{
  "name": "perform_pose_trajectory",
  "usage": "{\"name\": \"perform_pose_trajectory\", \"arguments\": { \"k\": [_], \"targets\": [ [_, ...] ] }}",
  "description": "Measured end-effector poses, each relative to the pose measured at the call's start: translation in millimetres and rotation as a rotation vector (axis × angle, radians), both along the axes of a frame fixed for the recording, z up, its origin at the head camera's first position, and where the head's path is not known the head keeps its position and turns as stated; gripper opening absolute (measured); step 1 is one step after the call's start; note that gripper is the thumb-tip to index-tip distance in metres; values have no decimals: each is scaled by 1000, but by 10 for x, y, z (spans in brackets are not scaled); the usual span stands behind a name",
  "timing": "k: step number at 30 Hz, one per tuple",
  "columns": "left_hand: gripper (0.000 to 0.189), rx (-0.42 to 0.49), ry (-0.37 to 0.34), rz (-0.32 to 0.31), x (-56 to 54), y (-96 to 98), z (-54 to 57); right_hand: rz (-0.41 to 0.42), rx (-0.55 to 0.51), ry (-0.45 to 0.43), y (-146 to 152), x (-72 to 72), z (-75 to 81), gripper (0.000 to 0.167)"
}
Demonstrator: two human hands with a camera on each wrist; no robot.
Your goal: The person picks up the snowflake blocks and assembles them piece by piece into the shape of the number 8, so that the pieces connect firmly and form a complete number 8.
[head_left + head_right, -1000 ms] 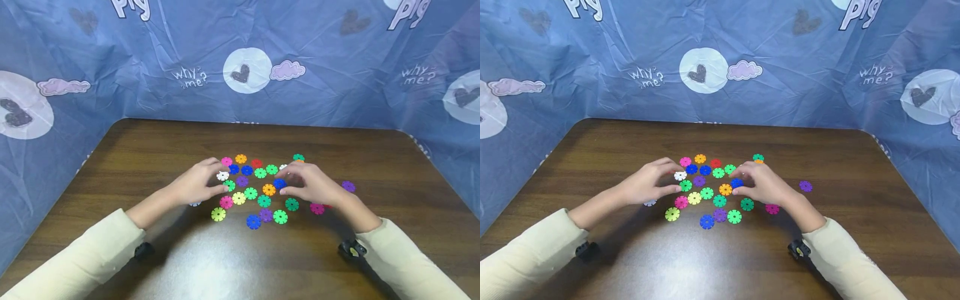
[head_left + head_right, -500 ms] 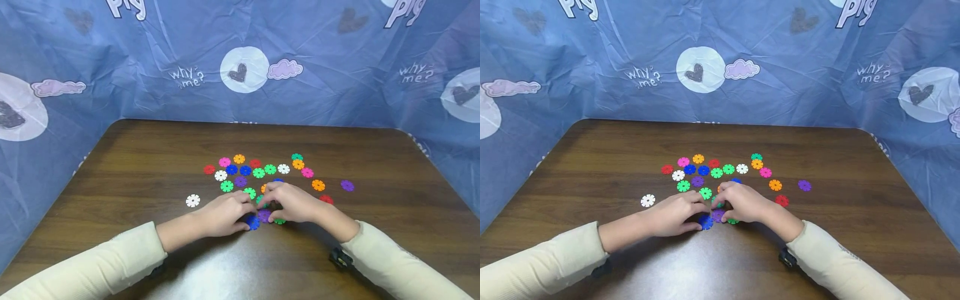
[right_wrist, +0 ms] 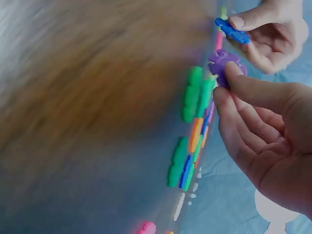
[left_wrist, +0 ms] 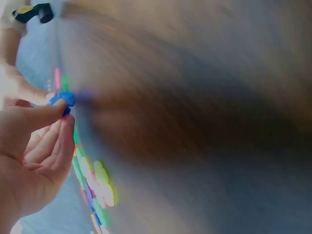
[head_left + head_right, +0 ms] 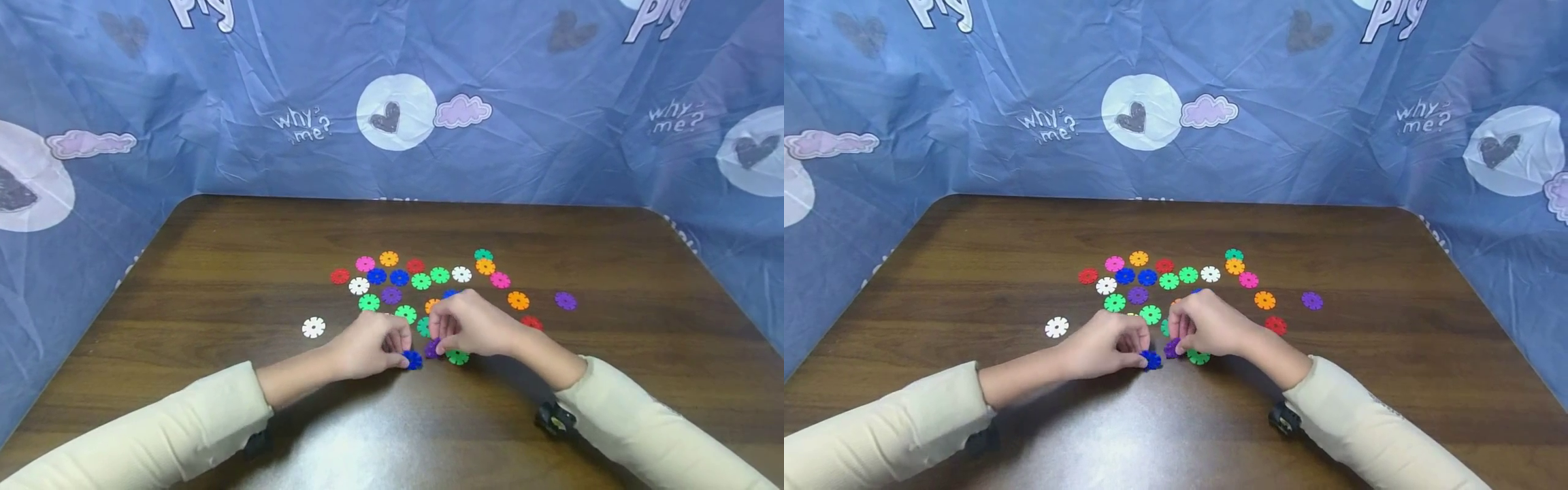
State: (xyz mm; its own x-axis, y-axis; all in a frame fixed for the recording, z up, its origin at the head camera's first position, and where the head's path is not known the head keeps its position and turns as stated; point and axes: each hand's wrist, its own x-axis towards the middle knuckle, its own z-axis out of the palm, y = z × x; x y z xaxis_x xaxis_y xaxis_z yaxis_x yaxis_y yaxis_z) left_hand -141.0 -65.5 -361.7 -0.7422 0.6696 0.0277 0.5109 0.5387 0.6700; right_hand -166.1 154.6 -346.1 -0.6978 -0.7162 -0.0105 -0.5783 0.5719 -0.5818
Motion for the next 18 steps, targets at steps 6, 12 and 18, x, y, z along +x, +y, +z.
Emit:
{"name": "perform_pose_trajectory", "arguments": {
  "k": [6, 12, 18],
  "targets": [
    [11, 216, -400, 263, -77, -12, 85, -137, -160, -16, 49, -11, 66, 9],
    [19, 348, -590, 421, -145, -25, 240, -245, -267, -9, 28, 4, 130, 12],
    [18, 312, -588, 454, -172, -24, 378, -310, -332, 51, -13, 22, 167, 11]
  ]
}}
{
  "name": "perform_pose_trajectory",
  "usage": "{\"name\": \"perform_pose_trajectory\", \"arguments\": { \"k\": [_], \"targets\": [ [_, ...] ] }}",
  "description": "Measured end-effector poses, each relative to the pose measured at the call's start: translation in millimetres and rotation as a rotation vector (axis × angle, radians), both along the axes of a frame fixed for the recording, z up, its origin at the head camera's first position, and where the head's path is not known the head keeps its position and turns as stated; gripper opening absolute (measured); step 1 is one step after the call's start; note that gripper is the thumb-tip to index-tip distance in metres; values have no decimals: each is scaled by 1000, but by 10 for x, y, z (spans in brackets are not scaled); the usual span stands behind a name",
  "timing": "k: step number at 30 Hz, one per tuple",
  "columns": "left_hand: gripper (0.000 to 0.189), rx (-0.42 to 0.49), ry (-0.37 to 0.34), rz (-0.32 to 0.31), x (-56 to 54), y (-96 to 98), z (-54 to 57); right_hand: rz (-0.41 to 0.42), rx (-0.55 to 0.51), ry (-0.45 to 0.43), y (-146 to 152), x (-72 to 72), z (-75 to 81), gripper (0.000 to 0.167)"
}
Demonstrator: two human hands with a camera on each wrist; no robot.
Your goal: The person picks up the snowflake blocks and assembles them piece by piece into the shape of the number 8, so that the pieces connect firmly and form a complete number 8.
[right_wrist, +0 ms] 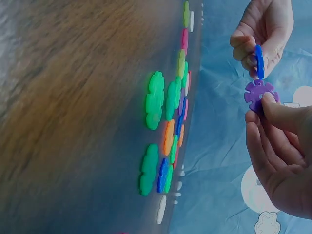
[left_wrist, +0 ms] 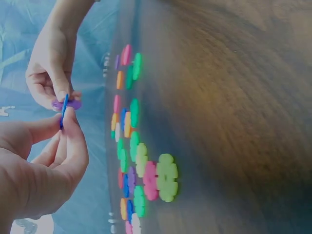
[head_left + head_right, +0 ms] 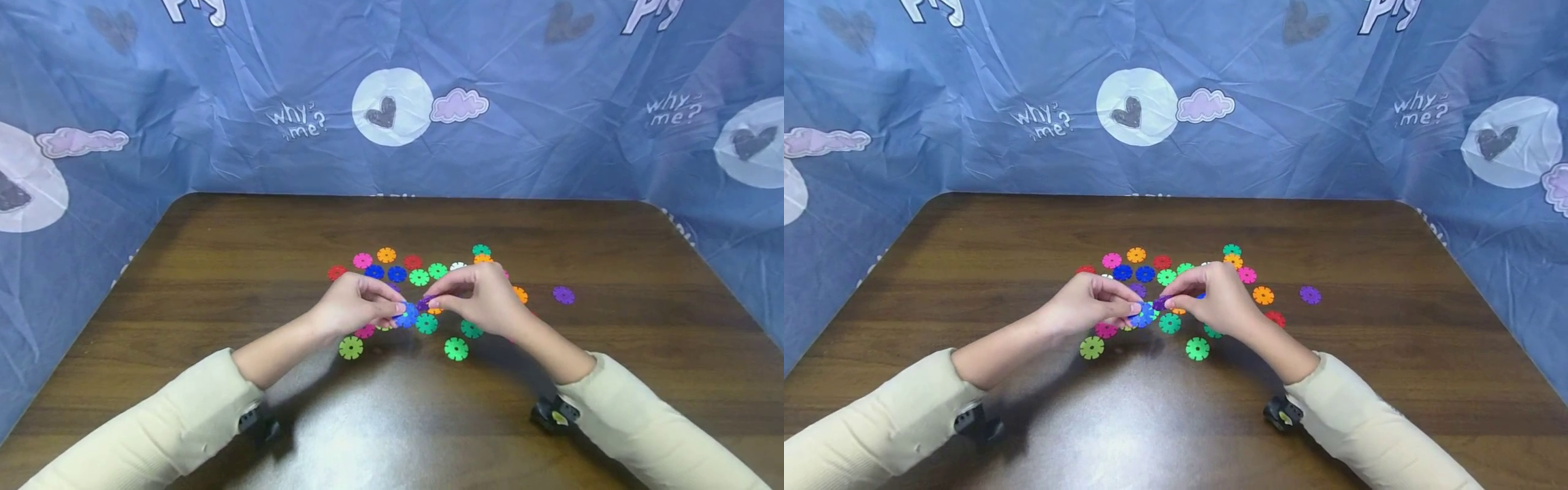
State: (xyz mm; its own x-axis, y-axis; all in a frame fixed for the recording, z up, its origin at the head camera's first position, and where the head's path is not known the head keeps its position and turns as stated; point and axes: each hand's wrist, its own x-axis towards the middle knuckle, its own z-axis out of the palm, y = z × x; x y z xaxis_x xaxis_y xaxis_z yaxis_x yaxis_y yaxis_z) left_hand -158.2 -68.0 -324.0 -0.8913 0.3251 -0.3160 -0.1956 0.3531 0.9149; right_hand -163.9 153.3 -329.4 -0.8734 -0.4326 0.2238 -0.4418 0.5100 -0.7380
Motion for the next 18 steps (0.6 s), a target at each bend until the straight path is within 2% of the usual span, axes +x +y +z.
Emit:
{"name": "perform_pose_trajectory", "arguments": {
  "k": [4, 8, 14, 18],
  "targets": [
    [17, -20, 35, -22, -2, -11, 33, -20, 8, 16, -35, 9, 12, 12],
    [15, -55, 58, -33, 14, 4, 64, 7, 6, 44, -57, 44, 14, 12],
    [11, -77, 30, 19, 50, 46, 78, 33, -32, 142, -105, 88, 7, 9],
    [10, -64, 13, 41, 64, 54, 58, 84, 0, 201, -155, 104, 45, 10]
  ]
}}
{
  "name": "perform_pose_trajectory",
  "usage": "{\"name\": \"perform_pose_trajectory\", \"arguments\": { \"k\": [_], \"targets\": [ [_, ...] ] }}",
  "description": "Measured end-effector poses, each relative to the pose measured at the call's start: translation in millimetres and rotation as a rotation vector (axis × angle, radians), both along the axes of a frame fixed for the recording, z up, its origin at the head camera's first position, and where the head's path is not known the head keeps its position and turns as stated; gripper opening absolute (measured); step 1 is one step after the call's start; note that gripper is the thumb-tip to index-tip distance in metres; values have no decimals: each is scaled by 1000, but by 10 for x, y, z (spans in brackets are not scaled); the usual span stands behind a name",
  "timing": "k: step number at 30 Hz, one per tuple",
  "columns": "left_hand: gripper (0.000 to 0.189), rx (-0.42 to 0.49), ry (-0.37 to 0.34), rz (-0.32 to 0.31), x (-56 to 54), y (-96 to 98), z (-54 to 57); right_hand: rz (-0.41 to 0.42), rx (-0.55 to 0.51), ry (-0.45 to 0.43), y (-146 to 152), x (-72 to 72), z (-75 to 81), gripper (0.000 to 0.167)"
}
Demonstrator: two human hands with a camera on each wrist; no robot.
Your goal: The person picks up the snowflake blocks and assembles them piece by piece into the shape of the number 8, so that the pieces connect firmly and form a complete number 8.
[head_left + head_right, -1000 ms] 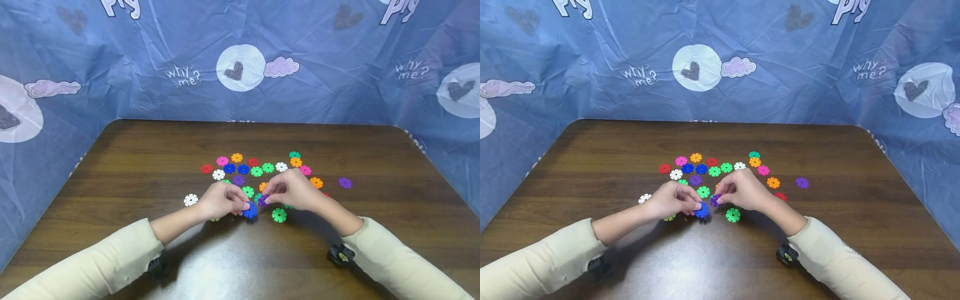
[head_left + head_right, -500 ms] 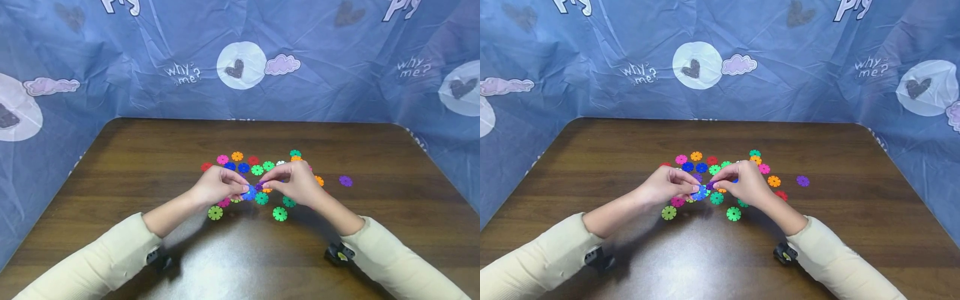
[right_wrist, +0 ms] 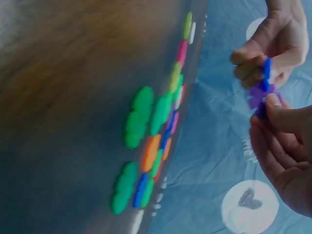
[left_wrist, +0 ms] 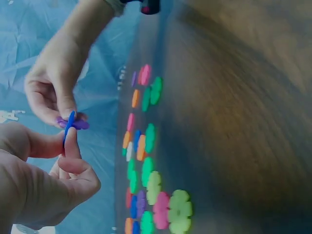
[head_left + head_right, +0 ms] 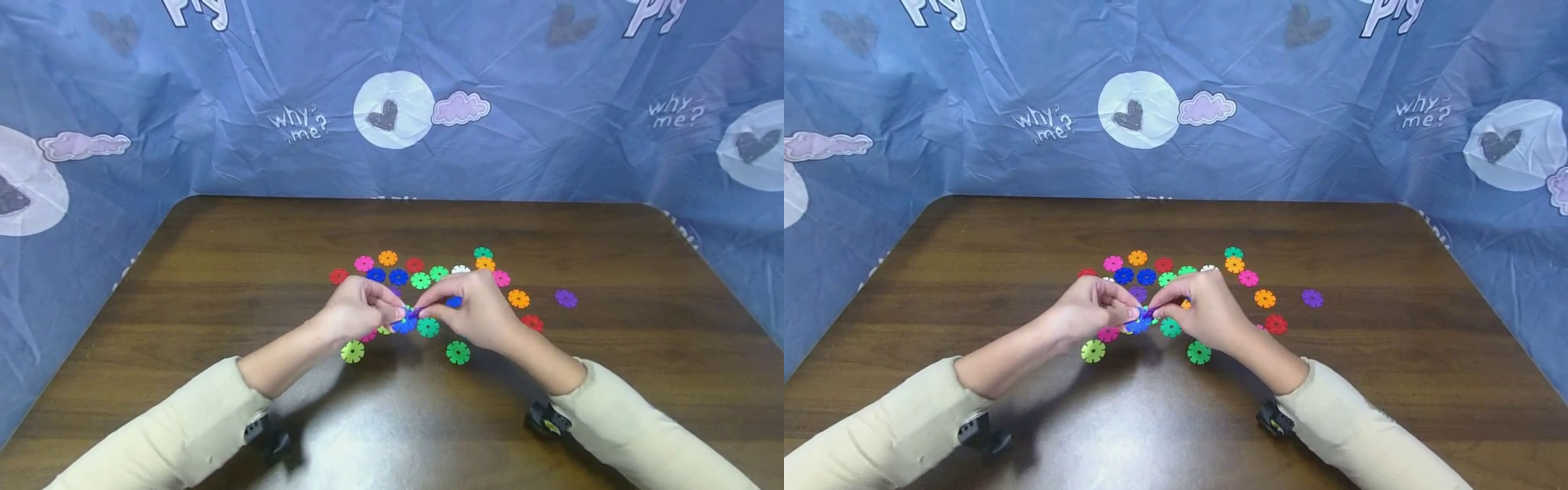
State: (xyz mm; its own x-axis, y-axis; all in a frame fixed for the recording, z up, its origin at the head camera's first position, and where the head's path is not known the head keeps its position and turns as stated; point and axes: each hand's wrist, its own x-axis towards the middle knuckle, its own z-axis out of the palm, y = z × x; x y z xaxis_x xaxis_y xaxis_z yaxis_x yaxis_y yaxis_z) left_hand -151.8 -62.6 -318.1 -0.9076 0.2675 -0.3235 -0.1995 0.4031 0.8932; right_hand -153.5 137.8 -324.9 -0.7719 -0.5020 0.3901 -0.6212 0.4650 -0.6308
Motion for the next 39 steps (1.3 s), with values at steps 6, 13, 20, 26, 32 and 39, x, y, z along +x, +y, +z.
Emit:
{"name": "perform_pose_trajectory", "arguments": {
  "k": [6, 13, 20, 26, 32, 39],
  "targets": [
    [15, 71, -53, -39, 9, -66, -96, 59, 85, 19, -49, -10, 104, 12],
    [19, 153, -96, -102, 19, -130, -121, 70, 66, -63, -44, -36, 115, 11],
    [20, 173, -72, -96, 23, -111, -103, 39, -7, -159, 12, -39, 72, 9],
    [20, 157, -109, -102, 11, -97, -78, 52, -26, -226, 48, -61, 60, 10],
    [22, 138, -129, -71, 1, -101, -78, 54, 29, -229, 156, -105, 37, 25],
    [23, 182, -145, 62, 7, -172, -157, 111, 320, -306, 367, -118, -101, 32]
  ]
}}
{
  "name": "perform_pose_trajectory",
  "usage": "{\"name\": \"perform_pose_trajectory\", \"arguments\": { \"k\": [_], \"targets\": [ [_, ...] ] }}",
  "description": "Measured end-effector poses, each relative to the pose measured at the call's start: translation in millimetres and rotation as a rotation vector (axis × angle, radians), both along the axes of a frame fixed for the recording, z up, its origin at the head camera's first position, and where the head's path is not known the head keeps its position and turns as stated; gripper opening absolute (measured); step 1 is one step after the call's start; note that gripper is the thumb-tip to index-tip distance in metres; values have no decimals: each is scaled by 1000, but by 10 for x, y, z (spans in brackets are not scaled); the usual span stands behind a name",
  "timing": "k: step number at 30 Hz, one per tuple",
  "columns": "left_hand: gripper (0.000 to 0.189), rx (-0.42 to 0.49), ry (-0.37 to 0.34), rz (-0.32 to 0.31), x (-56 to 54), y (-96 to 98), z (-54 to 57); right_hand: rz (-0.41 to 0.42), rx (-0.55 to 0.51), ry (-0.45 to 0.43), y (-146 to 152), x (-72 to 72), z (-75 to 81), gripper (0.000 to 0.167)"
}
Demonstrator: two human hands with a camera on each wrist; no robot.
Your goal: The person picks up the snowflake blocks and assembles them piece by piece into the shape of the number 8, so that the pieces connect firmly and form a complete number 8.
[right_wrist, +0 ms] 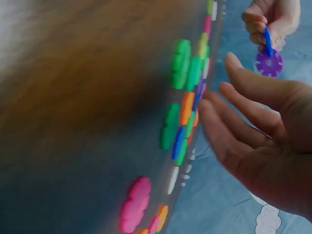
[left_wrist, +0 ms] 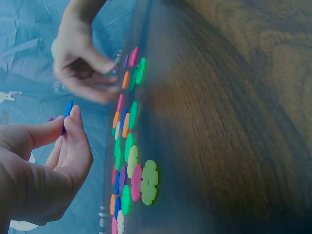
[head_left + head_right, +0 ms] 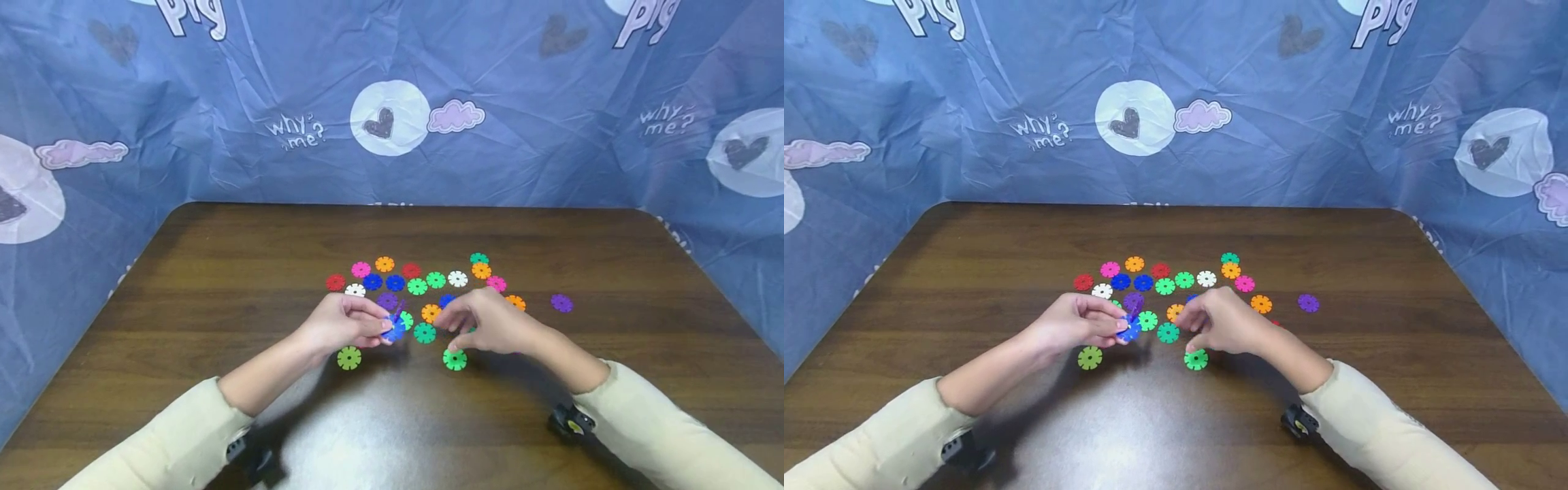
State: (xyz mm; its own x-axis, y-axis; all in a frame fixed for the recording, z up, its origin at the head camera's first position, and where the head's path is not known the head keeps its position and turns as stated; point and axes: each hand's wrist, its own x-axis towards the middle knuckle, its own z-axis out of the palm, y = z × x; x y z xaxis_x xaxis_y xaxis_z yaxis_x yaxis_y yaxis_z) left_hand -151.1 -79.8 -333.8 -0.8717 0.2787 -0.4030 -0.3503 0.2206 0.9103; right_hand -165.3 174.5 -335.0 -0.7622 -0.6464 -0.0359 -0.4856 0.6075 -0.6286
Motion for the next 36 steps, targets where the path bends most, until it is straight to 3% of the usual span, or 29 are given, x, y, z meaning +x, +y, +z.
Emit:
{"name": "perform_pose_trajectory", "arguments": {
  "k": [6, 11, 16, 20, 25, 29, 36],
  "targets": [
    [27, 63, -8, 25, -18, -30, -29, 78, 164, 55, 45, 64, -96, 29],
    [26, 56, -7, 17, -19, -11, -26, 87, 187, 109, 15, 78, -120, 22],
    [27, 56, -8, -3, -23, -2, -31, 69, 180, 96, 5, 58, -131, 22],
    [26, 42, -12, -20, -20, 5, -43, 29, 129, 2, 8, 41, -107, 24],
    [24, 14, -11, -14, -27, 19, -60, -89, 9, -242, 36, -61, -65, 15],
    [24, -8, 13, 4, -77, 33, -77, -216, -99, -410, 65, -192, -54, 19],
    [26, -33, 28, 24, -226, 59, -77, -369, -320, -517, 38, -399, -11, 34]
  ]
}}
